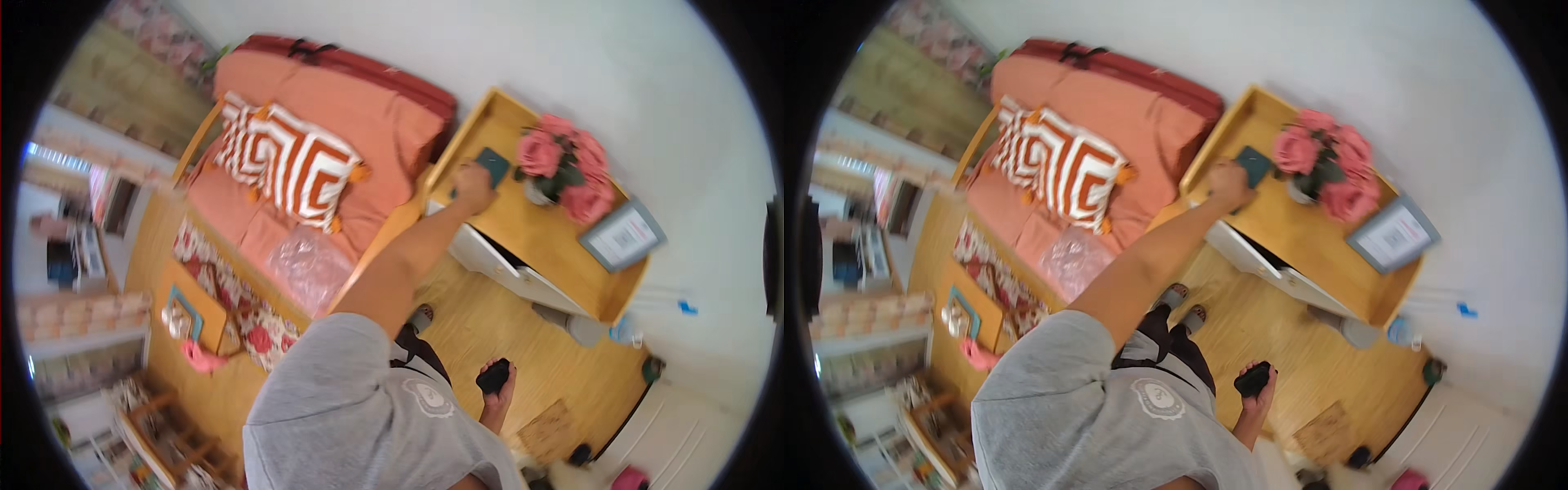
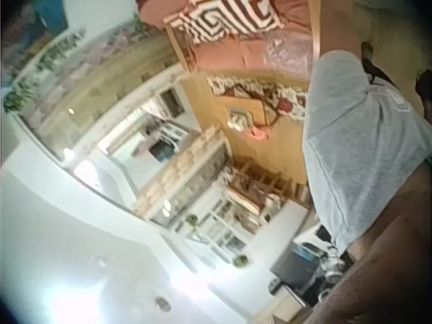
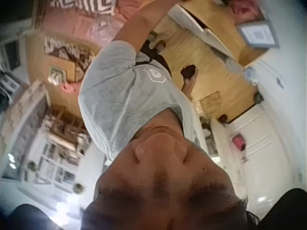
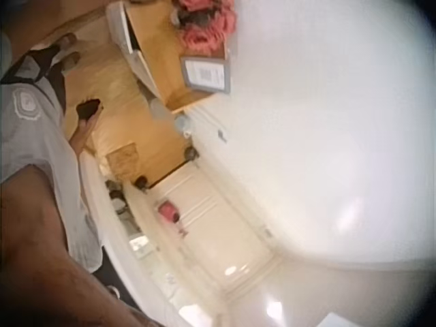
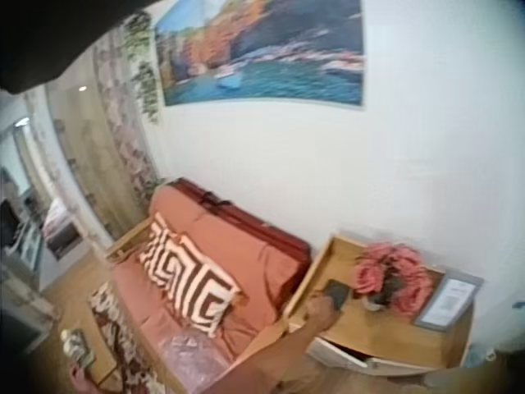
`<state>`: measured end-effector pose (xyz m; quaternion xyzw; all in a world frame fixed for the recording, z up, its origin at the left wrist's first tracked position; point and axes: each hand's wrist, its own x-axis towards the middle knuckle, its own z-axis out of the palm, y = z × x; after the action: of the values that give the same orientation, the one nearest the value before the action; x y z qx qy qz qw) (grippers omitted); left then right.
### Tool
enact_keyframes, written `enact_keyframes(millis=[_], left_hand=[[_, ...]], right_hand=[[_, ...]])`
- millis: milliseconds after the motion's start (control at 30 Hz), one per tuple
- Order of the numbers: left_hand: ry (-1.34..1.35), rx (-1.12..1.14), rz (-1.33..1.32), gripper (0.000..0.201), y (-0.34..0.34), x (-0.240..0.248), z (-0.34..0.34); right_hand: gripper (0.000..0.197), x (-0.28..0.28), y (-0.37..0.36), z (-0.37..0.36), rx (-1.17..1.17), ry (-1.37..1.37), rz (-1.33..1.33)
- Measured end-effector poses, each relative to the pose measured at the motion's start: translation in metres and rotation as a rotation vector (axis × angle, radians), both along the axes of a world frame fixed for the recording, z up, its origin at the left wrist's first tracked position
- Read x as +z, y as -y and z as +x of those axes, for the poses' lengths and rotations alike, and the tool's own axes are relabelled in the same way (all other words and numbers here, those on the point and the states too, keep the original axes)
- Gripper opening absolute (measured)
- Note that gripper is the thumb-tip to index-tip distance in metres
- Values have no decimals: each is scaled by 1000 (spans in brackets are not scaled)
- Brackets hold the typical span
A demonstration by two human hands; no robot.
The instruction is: The person wipes the surfaces of a toilet with a cloth and scrubs a floor drain and the surrounding tiled floor with a brush while pouring water from a bucket.
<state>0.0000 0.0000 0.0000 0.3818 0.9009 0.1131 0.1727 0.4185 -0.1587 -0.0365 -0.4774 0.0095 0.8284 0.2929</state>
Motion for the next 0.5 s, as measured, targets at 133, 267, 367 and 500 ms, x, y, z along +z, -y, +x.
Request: enact_keyframes(millis=[133,267,367,500], left_hand=[[-123,-12,-10,53,-28,13,-17],[-270,52,-170,48,-24,-28,-6],[-290,71,-221,47,-2,-36,-9],[64,-78,661,49,79,-5,7]], right_hand=[[26,9,-13,-65,102,-21,15],[26,24,-10,-86,249,51,49],[25,24,-2,-110,317,2,47],[31,36,-2,-157,290,5,67]])
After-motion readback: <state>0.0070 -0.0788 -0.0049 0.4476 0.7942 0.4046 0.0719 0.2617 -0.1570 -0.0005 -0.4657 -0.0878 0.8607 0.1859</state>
